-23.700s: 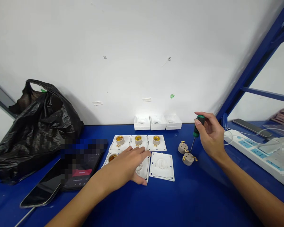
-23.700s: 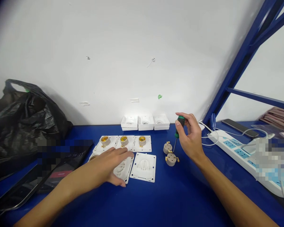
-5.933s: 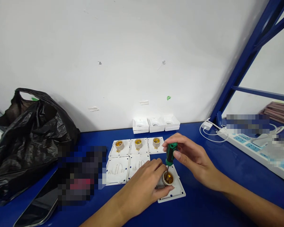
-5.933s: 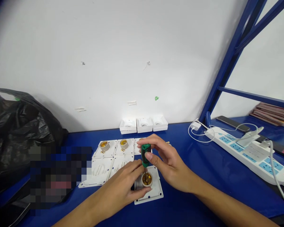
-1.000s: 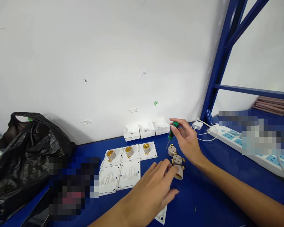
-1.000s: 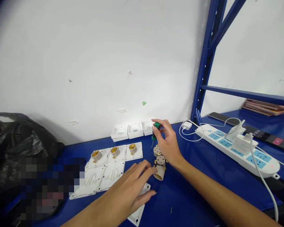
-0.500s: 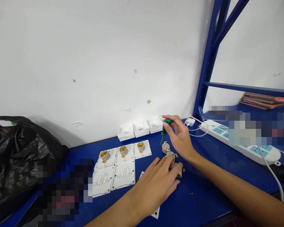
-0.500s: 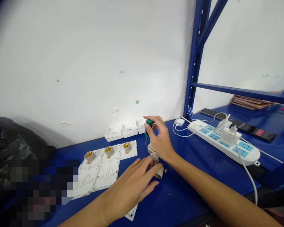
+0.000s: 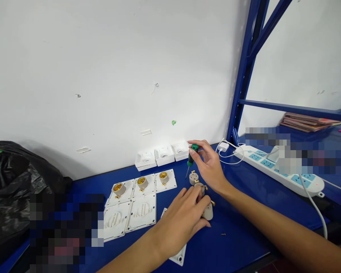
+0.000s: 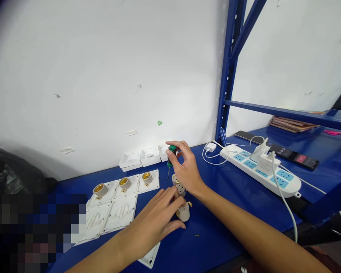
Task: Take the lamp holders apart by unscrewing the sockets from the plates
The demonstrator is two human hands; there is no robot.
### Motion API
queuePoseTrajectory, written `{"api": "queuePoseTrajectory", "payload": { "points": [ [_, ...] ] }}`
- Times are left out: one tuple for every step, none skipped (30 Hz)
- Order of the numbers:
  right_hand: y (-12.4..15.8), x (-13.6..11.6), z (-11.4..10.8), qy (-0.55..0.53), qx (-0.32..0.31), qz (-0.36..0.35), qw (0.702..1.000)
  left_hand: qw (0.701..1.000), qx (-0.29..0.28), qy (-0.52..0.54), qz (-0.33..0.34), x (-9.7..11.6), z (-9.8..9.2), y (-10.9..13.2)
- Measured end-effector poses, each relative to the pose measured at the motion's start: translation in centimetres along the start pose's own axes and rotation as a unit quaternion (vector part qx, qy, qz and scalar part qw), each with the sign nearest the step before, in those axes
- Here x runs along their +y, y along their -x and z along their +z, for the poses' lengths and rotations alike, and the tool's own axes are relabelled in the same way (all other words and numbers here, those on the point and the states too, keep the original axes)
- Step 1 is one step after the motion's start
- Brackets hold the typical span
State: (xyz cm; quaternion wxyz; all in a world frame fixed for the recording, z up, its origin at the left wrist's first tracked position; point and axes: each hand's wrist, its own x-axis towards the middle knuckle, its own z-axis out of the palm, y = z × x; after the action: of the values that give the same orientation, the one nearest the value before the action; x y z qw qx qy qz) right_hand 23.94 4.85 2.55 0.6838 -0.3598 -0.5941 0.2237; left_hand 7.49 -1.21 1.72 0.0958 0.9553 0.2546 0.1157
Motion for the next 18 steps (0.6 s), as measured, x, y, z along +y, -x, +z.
{"api": "queuePoseTrajectory", "payload": {
  "points": [
    [0.0,0.0,0.0,0.000,0.000,0.000,1.000,1.000,-0.004,0.015,-0.003,0.0,0.1,0.2],
    [0.0,0.0,0.0,0.000,-0.001,0.000,1.000,1.000,-0.007,0.029,-0.007,0.0,0.1,0.4],
    [0.0,0.0,0.0,0.000,-0.001,0.000,1.000,0.999,-0.009,0.039,-0.013,0.0,0.1,0.6],
    [0.0,0.1,0.0,0.000,-0.002,-0.001,1.000,0.999,-0.010,0.044,-0.021,0.1,0.1,0.8],
    [0.0,0.1,0.1,-0.001,-0.002,-0.001,1.000,0.998,-0.011,0.046,-0.030,0.2,0.0,0.9],
    [0.1,0.2,0.1,-0.002,-0.003,-0.001,1.000,0.998,-0.011,0.046,-0.038,0.4,0.0,0.9],
    [0.1,0.3,0.1,-0.004,-0.004,-0.002,1.000,0.998,-0.011,0.045,-0.043,0.5,0.0,1.0],
    [0.1,0.4,0.1,-0.005,-0.005,-0.003,1.000,0.998,-0.012,0.043,-0.046,0.7,0.0,1.0],
    [0.1,0.4,0.2,-0.005,-0.007,-0.004,1.000,0.998,-0.012,0.039,-0.047,0.8,0.0,0.9],
    [0.1,0.4,0.2,-0.005,-0.008,-0.005,1.000,0.998,-0.013,0.035,-0.045,0.9,0.2,0.9],
    [0.2,0.4,0.2,-0.005,-0.008,-0.006,1.000,0.999,-0.016,0.031,-0.042,0.9,0.3,0.8],
    [0.2,0.4,0.2,-0.005,-0.009,-0.007,1.000,0.999,-0.018,0.027,-0.039,0.9,0.5,0.7],
    [0.2,0.3,0.3,-0.005,-0.010,-0.008,1.000,0.999,-0.020,0.023,-0.035,1.0,0.6,0.6],
    [0.3,0.2,0.3,-0.005,-0.011,-0.008,1.000,0.999,-0.019,0.020,-0.029,1.0,0.8,0.6],
    [0.3,0.1,0.3,-0.005,-0.012,-0.009,1.000,0.999,-0.015,0.020,-0.023,1.1,0.9,0.6],
    [0.3,0.1,0.4,-0.006,-0.012,-0.011,1.000,1.000,-0.008,0.022,-0.018,1.2,0.9,0.7],
    [0.3,0.0,0.4,-0.006,-0.012,-0.012,1.000,1.000,0.002,0.026,-0.015,1.3,0.9,0.8],
    [0.3,0.0,0.4,-0.006,-0.011,-0.014,1.000,0.999,0.012,0.030,-0.012,1.5,0.9,0.9]
  ]
}}
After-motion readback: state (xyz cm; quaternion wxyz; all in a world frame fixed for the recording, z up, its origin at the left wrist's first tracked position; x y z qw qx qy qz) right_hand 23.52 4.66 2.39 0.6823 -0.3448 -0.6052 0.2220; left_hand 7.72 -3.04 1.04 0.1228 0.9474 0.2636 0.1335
